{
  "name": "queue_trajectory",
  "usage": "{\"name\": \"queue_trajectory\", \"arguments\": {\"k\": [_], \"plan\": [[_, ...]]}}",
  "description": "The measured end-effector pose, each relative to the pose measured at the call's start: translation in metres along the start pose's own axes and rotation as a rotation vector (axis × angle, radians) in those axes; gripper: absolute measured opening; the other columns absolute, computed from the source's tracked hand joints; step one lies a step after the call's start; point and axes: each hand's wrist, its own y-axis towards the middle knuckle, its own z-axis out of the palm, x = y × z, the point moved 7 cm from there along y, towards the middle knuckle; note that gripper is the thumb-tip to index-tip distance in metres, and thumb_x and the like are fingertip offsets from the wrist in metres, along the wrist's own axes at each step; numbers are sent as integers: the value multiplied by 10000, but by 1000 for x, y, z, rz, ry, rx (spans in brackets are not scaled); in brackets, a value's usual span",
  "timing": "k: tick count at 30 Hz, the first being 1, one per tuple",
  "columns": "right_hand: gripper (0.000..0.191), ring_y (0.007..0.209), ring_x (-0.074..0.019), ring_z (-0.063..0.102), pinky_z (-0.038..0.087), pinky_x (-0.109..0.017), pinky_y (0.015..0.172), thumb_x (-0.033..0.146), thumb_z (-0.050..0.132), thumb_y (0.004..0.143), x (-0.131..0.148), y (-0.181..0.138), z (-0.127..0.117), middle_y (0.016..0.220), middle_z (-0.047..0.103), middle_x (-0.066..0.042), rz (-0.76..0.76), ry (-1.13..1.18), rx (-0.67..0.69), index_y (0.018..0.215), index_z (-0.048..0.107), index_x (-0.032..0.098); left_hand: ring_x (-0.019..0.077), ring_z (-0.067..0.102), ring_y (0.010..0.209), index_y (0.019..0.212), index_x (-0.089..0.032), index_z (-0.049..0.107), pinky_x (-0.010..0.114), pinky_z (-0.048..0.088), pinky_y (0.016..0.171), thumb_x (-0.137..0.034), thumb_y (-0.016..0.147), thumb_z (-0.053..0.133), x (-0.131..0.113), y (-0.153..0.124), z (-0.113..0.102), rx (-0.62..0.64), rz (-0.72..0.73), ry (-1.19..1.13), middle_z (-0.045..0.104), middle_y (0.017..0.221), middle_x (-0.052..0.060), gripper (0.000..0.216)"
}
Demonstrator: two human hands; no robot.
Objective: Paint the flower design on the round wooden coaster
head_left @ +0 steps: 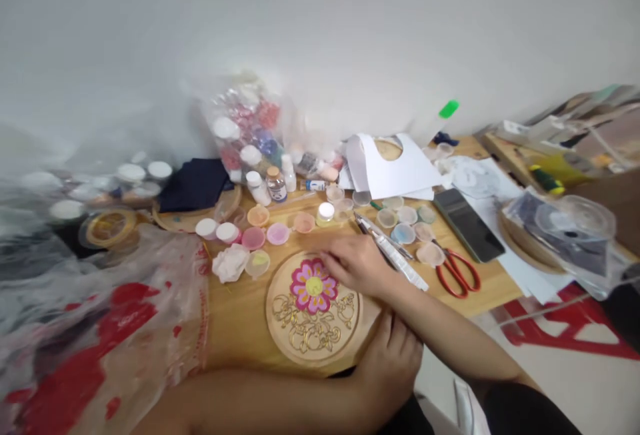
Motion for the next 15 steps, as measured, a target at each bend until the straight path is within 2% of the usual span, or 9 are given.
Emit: {"name": "queue_trajectory", "arguments": {"k": [2,4,7,10,12,14,15], "plan": [[193,631,-113,665,453,-238,589,183,449,933,17,-1,-3,753,739,-6,-178,33,-118,1007,627,185,195,627,1017,1100,-163,706,379,416,989,-254,947,430,-2,-1,3,10,17,-10,718,1061,66,328],[183,585,-114,638,450,-244,557,160,450,919,31,0,-7,713,718,-4,-281,12,-195,1015,605,167,178,630,980,1105,-167,699,359,447,960,-273,944,458,-4,-3,9,53,32,2,724,1050,63,309],[161,497,-123,564,416,-262,479,147,444,911,53,-5,-11,620,649,9,-362,-48,-221,971,593,144,166,649,980,1106,-157,691,327,494,934,-290,934,488,-5,-5,15,80,29,32,727,1090,76,297],[155,451,-127,510,386,-265,428,172,438,925,82,-28,-7,557,574,46,-371,-84,-253,966,583,208,209,665,1084,1160,-140,660,368,530,929,-247,926,493,-4,-5,20,19,1,97,686,1231,132,306],[231,470,-153,538,410,-278,439,143,429,923,88,-51,-9,601,610,33,-125,-166,-417,1035,575,283,210,664,1129,1194,-166,639,382,543,938,-200,929,465,-9,-4,22,-41,28,122,674,1270,118,320],[356,552,-231,604,428,-338,443,69,410,887,90,-78,-9,722,681,-69,102,-226,-521,1178,544,223,194,667,1130,1217,-150,628,368,553,947,-179,931,417,-9,-3,26,-18,-10,86,683,1258,111,357],[353,624,-269,634,462,-378,481,103,404,898,78,-98,-20,787,695,-107,397,-334,-666,1207,535,212,192,668,1124,1220,-115,627,352,555,948,-197,936,378,-5,-3,29,31,-78,55,682,1255,121,387]]}}
